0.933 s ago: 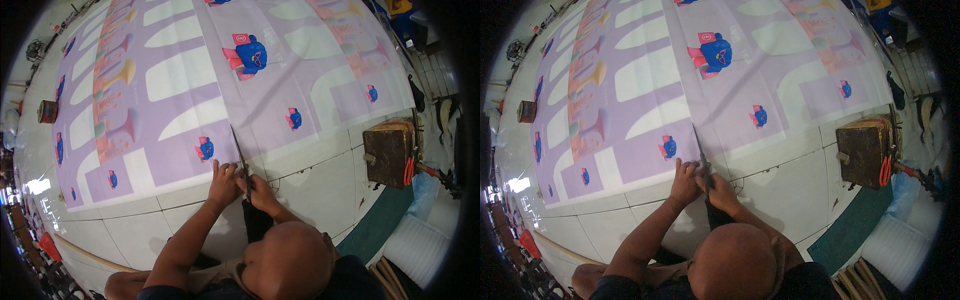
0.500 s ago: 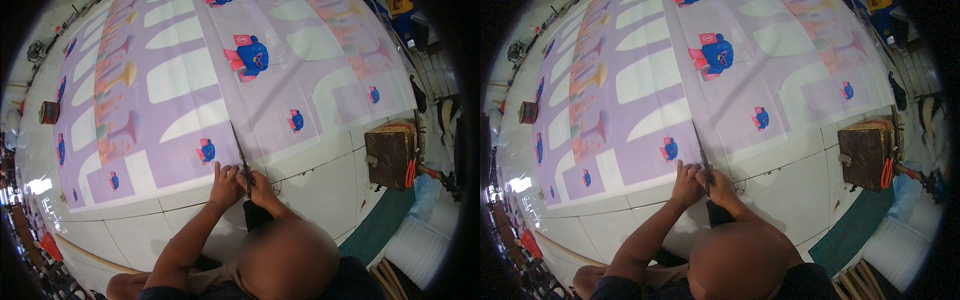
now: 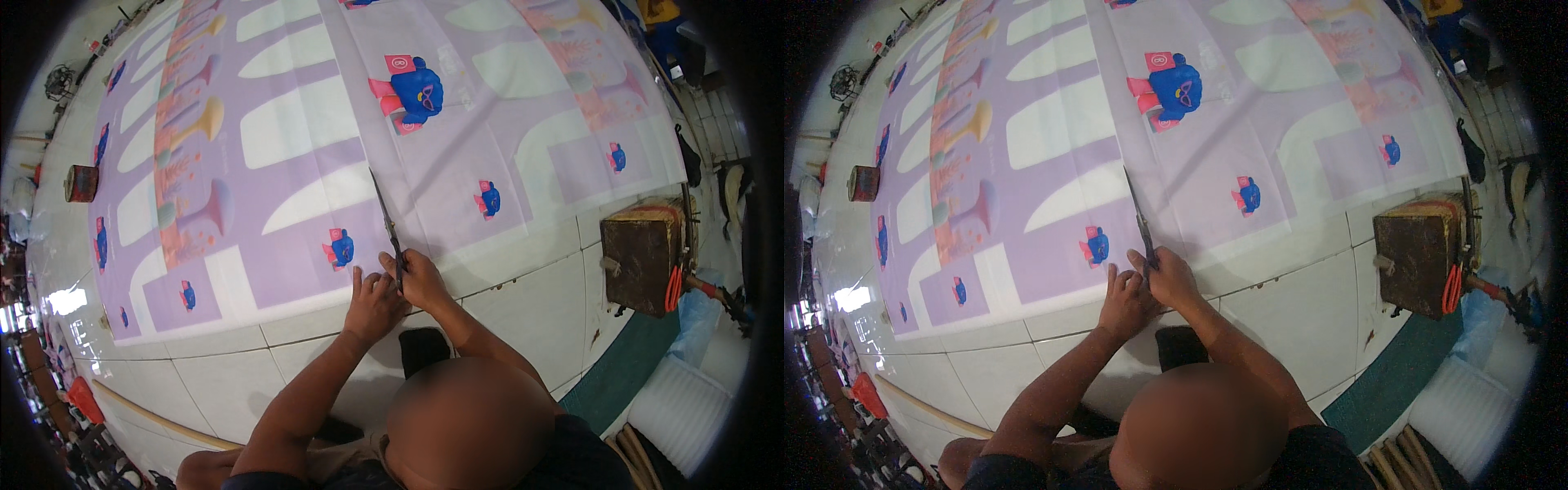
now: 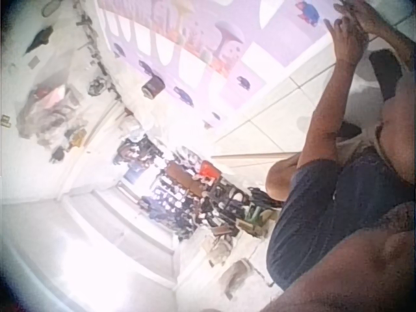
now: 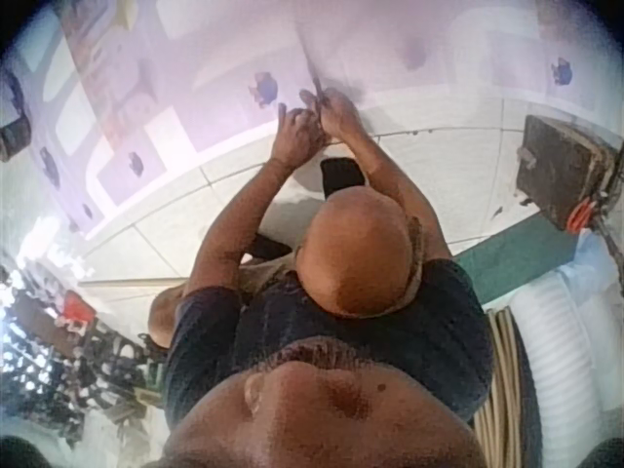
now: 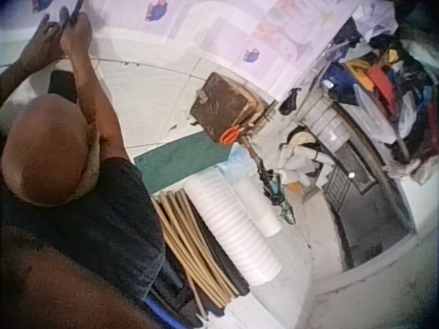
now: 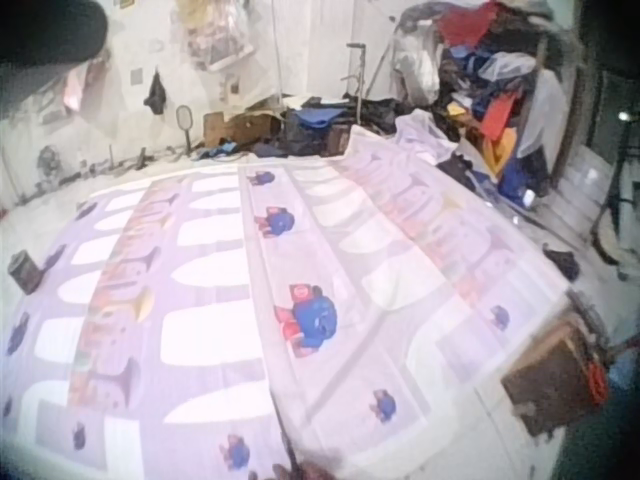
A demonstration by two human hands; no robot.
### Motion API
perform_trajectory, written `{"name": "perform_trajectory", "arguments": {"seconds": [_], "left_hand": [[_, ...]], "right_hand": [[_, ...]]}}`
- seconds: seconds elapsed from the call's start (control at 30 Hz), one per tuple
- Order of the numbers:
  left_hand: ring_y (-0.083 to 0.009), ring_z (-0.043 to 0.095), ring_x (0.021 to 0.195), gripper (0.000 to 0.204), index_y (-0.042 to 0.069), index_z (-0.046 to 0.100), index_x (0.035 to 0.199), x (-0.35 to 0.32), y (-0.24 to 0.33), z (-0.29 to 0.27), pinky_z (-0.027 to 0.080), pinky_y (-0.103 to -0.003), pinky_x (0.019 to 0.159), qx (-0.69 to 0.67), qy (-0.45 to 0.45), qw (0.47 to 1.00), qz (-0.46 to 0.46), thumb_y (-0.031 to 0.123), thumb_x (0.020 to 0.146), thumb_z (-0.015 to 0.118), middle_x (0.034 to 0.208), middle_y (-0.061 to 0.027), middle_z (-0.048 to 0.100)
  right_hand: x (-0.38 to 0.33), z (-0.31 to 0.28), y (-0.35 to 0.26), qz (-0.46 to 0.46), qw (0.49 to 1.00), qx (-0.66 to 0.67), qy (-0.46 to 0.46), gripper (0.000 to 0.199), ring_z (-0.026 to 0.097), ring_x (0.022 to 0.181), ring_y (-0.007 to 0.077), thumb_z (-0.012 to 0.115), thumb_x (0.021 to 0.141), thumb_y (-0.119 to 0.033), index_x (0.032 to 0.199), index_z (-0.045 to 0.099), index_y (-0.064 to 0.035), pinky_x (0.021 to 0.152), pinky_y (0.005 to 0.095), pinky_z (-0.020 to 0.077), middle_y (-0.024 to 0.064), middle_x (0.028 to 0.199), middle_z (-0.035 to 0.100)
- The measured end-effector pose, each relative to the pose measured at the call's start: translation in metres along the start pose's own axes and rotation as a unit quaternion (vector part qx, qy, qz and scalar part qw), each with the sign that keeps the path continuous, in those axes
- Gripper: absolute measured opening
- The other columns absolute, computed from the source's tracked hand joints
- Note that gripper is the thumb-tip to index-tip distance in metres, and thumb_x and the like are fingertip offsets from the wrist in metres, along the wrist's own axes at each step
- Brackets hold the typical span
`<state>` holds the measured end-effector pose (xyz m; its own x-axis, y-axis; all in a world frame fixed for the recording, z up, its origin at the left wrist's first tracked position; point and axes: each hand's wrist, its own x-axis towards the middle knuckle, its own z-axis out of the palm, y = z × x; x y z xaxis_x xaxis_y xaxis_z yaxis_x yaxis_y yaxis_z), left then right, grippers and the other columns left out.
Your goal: The person spreads out a large printed fabric on the floor, aligns edges using weights and a long wooden guide, and then cuts the fabric into segments using shears.
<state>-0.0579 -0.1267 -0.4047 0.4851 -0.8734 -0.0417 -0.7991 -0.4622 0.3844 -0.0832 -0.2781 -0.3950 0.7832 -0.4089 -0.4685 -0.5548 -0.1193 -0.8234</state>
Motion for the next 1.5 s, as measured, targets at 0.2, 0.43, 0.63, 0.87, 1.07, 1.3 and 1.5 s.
{"name": "perform_trajectory", "arguments": {"seconds": [0.2,0.43,0.63,0.87,1.07,1.3,1.5], "left_hand": [[-0.0316,0.048,0.117,0.041,0.011,0.064,0.116,0.001,0.001,-0.002,0.027,-0.068,0.109,0.007,-0.006,1.0,-0.004,0.039,0.087,0.067,0.122,-0.0112,0.051],[-0.032,0.049,0.117,0.043,0.012,0.063,0.119,0.002,0.0,-0.002,0.028,-0.068,0.11,-0.014,-0.002,1.0,-0.015,0.039,0.086,0.068,0.122,-0.0122,0.052],[-0.0321,0.049,0.116,0.054,0.017,0.057,0.134,0.004,0.002,-0.006,0.028,-0.068,0.109,-0.009,0.005,1.0,-0.006,0.04,0.086,0.067,0.121,-0.0126,0.052],[-0.0321,0.049,0.116,0.058,0.017,0.055,0.137,0.006,0.003,-0.01,0.027,-0.068,0.11,-0.006,-0.012,1.0,-0.011,0.04,0.086,0.068,0.121,-0.0128,0.051],[-0.0333,0.049,0.117,0.058,0.018,0.054,0.138,0.004,0.002,-0.011,0.025,-0.069,0.11,-0.015,-0.025,0.999,-0.017,0.04,0.086,0.068,0.122,-0.0135,0.051],[-0.0341,0.047,0.12,0.06,0.019,0.053,0.138,0.007,0.003,-0.013,0.023,-0.071,0.11,-0.021,-0.075,0.997,-0.029,0.041,0.085,0.069,0.125,-0.0152,0.049],[-0.0326,0.052,0.114,0.059,0.019,0.054,0.137,0.009,0.002,-0.009,0.029,-0.072,0.106,-0.026,-0.035,0.999,-0.02,0.039,0.083,0.07,0.117,-0.0151,0.052]], "right_hand": [[0.005,-0.002,-0.006,0.036,0.999,-0.004,-0.02,0.058,0.064,0.071,0.0356,0.065,0.09,-0.056,0.078,0.061,0.0001,0.066,0.0443,0.0474,0.0195,0.072,0.064],[0.006,0.002,-0.008,0.007,1.0,-0.017,0.001,0.056,0.064,0.071,0.037,0.067,0.089,-0.054,0.075,0.059,-0.0003,0.066,0.0448,0.0471,0.0205,0.072,0.063],[0.047,-0.002,-0.035,0.017,0.999,-0.049,-0.004,0.062,0.064,0.077,0.0396,0.062,0.089,-0.061,0.076,0.06,-0.0003,0.071,0.0473,0.0479,0.0219,0.075,0.065],[0.088,0.0,-0.047,0.007,0.999,-0.037,-0.001,0.061,0.058,0.057,0.0215,0.064,0.088,-0.063,0.07,0.055,-0.0047,0.056,0.0355,0.0454,0.0077,0.061,0.057],[0.093,0.003,-0.037,0.019,0.999,-0.031,-0.022,0.067,0.063,0.072,0.0352,0.059,0.088,-0.067,0.074,0.059,-0.0015,0.07,0.0458,0.0483,0.0176,0.071,0.063],[0.142,0.006,-0.071,0.015,1.0,0.018,-0.019,0.067,0.062,0.061,0.027,0.059,0.087,-0.068,0.071,0.059,-0.0032,0.062,0.0419,0.0484,0.0123,0.061,0.061],[0.196,0.004,-0.105,0.028,0.999,0.026,-0.01,0.064,0.056,0.049,0.0178,0.062,0.086,-0.068,0.067,0.053,-0.0069,0.054,0.0338,0.0474,0.0053,0.054,0.053]]}}
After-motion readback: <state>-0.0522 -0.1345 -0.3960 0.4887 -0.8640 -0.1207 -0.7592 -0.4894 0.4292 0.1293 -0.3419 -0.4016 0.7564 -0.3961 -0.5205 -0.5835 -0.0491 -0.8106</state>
